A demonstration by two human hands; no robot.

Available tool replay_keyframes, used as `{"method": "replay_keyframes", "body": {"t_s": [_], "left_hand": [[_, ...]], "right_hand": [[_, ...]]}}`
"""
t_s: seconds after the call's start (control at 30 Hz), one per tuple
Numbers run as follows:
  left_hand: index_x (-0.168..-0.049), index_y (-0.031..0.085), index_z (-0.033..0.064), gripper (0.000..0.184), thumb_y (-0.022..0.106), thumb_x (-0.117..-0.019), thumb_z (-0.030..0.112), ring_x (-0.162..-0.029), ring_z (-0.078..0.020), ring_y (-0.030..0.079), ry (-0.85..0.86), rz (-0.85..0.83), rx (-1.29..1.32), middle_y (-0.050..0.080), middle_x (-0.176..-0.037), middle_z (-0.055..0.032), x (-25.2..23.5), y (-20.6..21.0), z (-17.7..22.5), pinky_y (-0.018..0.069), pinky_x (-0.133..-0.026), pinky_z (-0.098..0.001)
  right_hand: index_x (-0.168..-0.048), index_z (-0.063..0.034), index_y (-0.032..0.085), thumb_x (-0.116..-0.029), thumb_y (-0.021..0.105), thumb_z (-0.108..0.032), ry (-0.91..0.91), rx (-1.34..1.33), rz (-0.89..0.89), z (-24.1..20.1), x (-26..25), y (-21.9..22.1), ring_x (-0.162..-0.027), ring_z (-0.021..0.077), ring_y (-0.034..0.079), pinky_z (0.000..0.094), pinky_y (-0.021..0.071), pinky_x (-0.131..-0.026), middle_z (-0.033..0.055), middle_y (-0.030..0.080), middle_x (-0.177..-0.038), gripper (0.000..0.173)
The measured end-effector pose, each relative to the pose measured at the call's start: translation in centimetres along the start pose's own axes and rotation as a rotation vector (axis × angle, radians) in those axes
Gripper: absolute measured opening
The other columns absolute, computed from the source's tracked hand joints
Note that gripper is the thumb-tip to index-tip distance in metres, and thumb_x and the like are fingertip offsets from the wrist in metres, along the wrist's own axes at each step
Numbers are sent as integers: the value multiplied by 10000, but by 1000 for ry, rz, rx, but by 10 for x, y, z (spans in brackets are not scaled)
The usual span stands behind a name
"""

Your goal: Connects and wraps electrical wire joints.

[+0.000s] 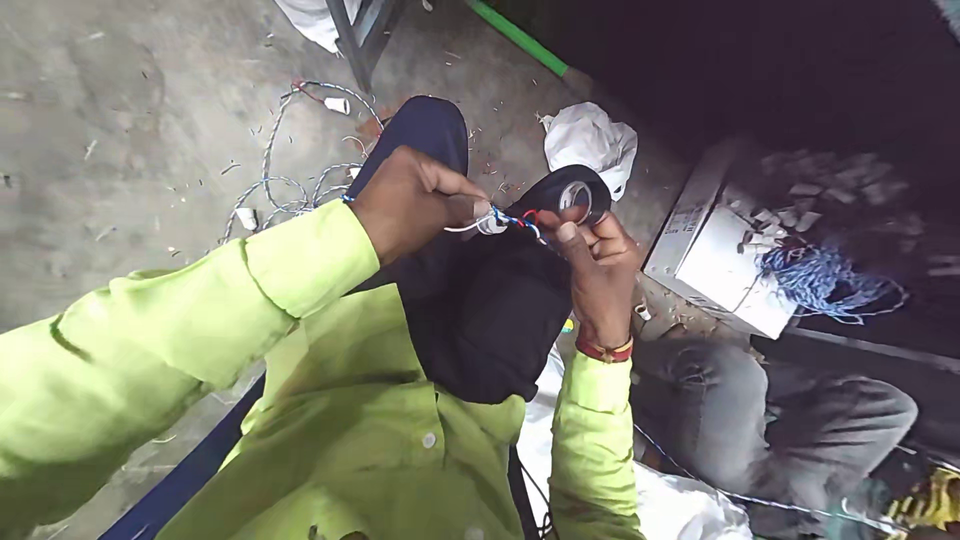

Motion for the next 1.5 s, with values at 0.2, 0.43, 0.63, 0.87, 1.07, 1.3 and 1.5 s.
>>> {"method": "replay_keyframes", "body": {"t_s": [0.2,0.43,0.63,0.87,1.07,1.3,1.5], "left_hand": [[-973,779,24,85,707,-933,41,-715,-75,665,-238,84,345,731,-795,-19,22,-12,-6,564,-705,-216],[-950,777,15,141,640,-944,-18,-657,-71,645,-296,94,206,719,-752,-37,50,-39,-15,544,-636,-215],[-1304,694,139,358,533,-992,211,-1095,-114,675,55,13,-363,711,-1237,-29,53,-33,6,549,-954,-418],[-1219,743,128,248,589,-1042,208,-876,-12,700,169,-237,-207,763,-996,34,27,0,17,586,-817,-244],[-1284,723,166,304,652,-997,233,-993,-14,678,287,-239,-184,733,-1124,31,27,8,11,574,-878,-226],[-1077,809,196,190,684,-958,274,-955,-120,717,448,-62,-453,763,-1058,-8,33,19,16,585,-841,-383],[-990,796,182,143,683,-933,247,-884,-141,701,298,-121,-472,750,-972,6,32,24,13,574,-778,-449]], "right_hand": [[-1120,-17,634,-788,810,69,-18,115,-34,-1,18,1,-945,168,751,321,640,-845,78,759,-1068,386],[-1076,-40,671,-812,832,-19,-138,216,25,-7,18,21,-823,107,735,262,635,-714,32,760,-984,310],[-1095,-27,663,-874,772,-13,-183,147,-54,-23,18,28,-759,59,690,220,595,-669,19,749,-966,246],[-1114,-16,650,-925,706,8,-175,115,-64,-35,21,16,-761,78,683,232,596,-683,32,736,-973,199],[-1108,-6,634,-949,668,4,-162,137,-26,-29,18,16,-756,80,682,238,600,-693,30,722,-944,162],[-1120,-38,634,-957,682,-39,-62,259,-10,-31,21,20,-606,38,614,193,529,-547,-8,692,-792,170],[-1204,-19,632,-993,667,-137,-132,260,66,-34,24,21,-910,124,718,294,622,-792,62,727,-1091,244]]}}
Point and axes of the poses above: each hand's wrist, its own x-axis away from the middle knuckle, its own y-axis out of the palm, z = x × y, the point moved 5 cm from there along -x, towards the middle knuckle
